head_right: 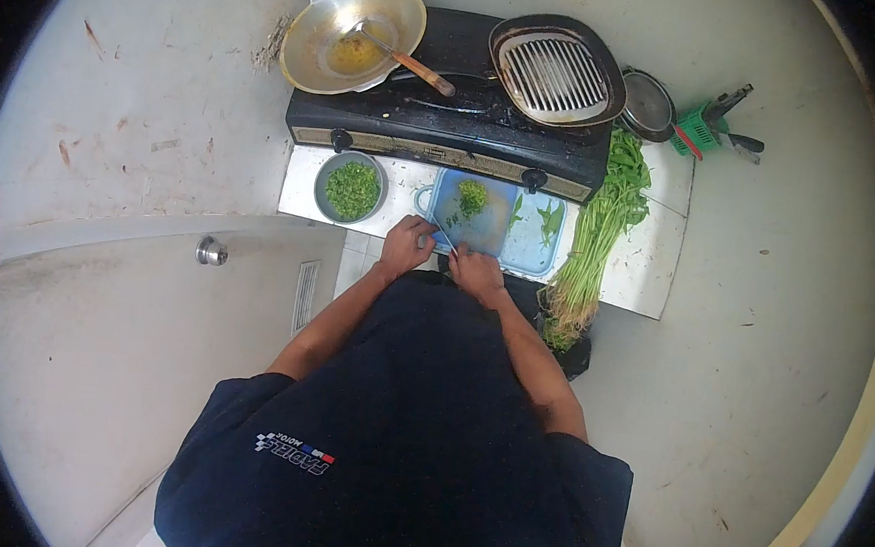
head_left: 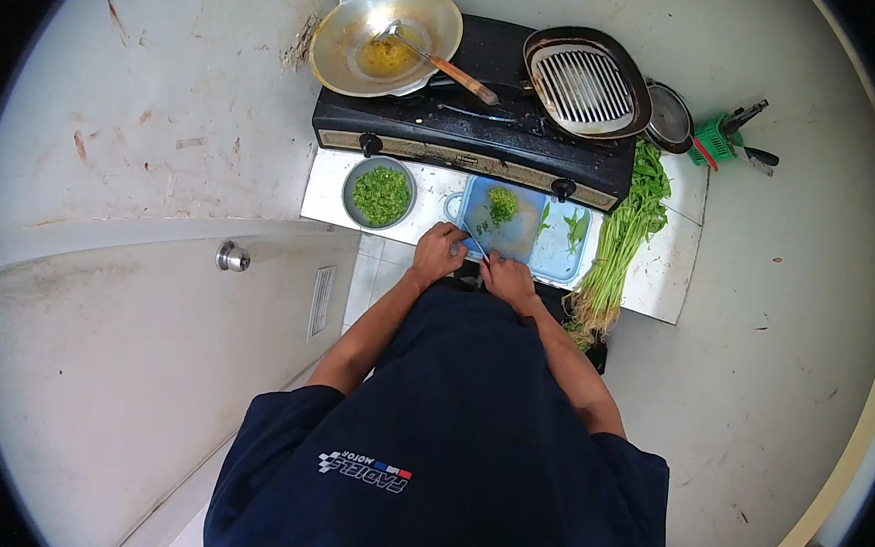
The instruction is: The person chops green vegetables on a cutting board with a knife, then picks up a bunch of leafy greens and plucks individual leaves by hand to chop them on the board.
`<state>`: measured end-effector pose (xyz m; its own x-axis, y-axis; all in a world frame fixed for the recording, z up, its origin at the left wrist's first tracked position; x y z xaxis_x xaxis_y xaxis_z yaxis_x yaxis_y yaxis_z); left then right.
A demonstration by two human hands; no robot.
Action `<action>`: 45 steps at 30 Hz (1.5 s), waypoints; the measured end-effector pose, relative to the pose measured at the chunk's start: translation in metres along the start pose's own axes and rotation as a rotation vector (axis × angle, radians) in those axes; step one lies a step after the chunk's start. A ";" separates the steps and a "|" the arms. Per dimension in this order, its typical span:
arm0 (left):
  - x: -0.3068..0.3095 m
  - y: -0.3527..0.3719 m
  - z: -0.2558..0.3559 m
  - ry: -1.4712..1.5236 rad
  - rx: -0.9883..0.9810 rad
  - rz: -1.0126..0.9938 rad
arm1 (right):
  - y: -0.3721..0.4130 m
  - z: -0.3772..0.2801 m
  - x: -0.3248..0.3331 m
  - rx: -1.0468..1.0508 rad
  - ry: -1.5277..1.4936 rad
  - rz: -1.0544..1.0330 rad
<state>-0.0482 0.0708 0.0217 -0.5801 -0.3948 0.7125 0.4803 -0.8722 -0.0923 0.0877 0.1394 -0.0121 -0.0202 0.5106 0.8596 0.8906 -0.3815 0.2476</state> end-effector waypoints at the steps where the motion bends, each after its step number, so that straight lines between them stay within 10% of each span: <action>1: 0.001 0.000 0.001 0.003 -0.008 0.004 | 0.000 0.000 -0.001 0.004 -0.004 0.012; 45: -0.005 -0.014 -0.013 0.084 0.205 -0.029 | -0.001 0.015 -0.003 -0.085 -0.152 -0.026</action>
<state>-0.0605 0.0814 0.0102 -0.6442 -0.4005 0.6516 0.5813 -0.8101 0.0767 0.0934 0.1500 -0.0212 0.0319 0.6291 0.7767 0.8489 -0.4273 0.3112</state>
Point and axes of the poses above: each hand's wrist, its own y-axis away from the middle knuckle, its own x-axis out of the back of the hand, z = x × y, the point moved 10 cm from there along -y, towards the middle knuckle, and after that the axes turned 4 degrees about x, right-handed, at the moved point
